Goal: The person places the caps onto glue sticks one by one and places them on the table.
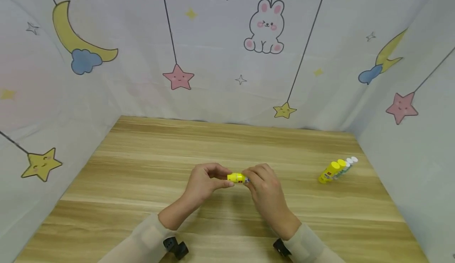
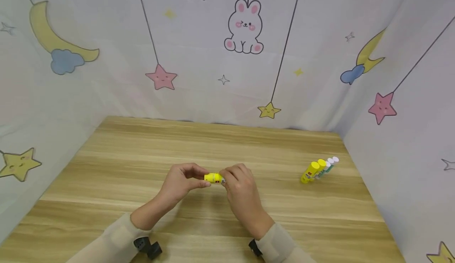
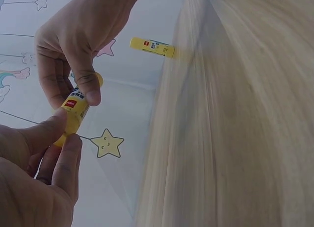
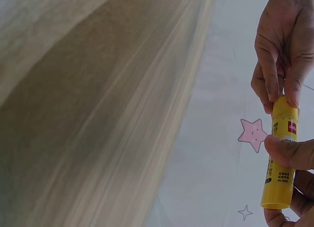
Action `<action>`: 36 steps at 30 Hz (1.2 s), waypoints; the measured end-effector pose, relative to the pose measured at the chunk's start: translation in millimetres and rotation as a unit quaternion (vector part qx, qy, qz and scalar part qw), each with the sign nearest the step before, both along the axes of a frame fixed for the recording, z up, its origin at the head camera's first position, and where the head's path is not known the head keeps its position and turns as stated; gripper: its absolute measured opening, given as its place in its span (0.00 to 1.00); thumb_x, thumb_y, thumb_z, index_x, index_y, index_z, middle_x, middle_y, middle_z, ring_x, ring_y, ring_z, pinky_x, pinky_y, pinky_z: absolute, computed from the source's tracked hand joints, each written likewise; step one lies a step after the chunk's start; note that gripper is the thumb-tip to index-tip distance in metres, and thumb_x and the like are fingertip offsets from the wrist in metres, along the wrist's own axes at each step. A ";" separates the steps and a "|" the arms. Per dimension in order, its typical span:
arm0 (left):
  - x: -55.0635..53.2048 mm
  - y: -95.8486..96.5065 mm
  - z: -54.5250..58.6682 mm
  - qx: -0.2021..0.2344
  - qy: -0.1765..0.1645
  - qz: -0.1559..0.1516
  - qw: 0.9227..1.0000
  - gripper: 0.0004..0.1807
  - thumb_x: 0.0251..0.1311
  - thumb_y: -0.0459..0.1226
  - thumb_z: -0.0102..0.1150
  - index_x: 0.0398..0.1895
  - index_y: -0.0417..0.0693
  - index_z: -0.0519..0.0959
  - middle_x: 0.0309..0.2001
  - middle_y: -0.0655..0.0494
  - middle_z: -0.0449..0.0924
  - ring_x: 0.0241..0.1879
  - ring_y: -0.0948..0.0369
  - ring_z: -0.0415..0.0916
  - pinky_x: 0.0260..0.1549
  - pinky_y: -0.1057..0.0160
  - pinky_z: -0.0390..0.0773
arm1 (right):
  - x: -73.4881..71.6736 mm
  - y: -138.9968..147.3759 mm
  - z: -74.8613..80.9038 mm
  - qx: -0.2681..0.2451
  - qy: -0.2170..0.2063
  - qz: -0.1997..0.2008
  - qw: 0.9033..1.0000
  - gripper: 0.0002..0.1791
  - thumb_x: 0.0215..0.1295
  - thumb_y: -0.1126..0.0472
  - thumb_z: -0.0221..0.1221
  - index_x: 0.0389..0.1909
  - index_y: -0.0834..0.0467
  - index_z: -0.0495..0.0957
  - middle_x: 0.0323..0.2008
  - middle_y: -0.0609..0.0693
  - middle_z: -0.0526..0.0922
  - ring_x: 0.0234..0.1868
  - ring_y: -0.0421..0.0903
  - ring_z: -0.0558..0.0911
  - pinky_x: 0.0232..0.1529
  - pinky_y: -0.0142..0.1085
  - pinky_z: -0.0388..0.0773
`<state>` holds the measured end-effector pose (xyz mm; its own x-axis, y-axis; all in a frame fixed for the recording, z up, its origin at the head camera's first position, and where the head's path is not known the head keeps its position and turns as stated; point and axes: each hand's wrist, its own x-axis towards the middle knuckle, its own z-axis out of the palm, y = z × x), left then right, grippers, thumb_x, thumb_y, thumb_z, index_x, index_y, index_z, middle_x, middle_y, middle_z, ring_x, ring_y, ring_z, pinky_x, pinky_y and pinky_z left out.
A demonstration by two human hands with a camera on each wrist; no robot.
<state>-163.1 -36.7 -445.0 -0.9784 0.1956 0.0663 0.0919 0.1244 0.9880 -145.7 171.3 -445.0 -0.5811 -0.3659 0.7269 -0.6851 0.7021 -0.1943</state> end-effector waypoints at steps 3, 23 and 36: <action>-0.8 1.2 0.5 0.003 -0.002 0.004 1.000 0.12 0.47 0.30 0.79 0.37 0.43 0.89 0.40 0.50 0.87 0.38 0.55 0.85 0.36 0.65 0.85 | -0.8 0.7 1.2 0.004 -0.004 0.000 1.000 0.17 0.45 0.73 0.77 0.38 0.63 0.87 0.39 0.51 0.86 0.43 0.47 0.82 0.45 0.37 0.83; -1.2 1.2 -0.1 -0.002 -0.002 -0.009 1.000 0.12 0.50 0.31 0.78 0.39 0.43 0.89 0.41 0.50 0.88 0.39 0.55 0.84 0.36 0.66 0.85 | 0.8 2.9 4.3 0.051 -0.046 -0.021 0.997 0.19 0.47 0.68 0.79 0.41 0.58 0.86 0.41 0.48 0.86 0.44 0.45 0.81 0.47 0.36 0.82; 0.6 10.2 0.2 0.022 0.001 -0.028 0.999 0.14 0.49 0.30 0.79 0.39 0.40 0.86 0.41 0.44 0.86 0.39 0.54 0.85 0.37 0.64 0.86 | 1.5 -8.5 4.7 0.055 -0.045 0.011 0.997 0.17 0.54 0.63 0.77 0.43 0.58 0.84 0.40 0.47 0.85 0.43 0.43 0.81 0.43 0.33 0.82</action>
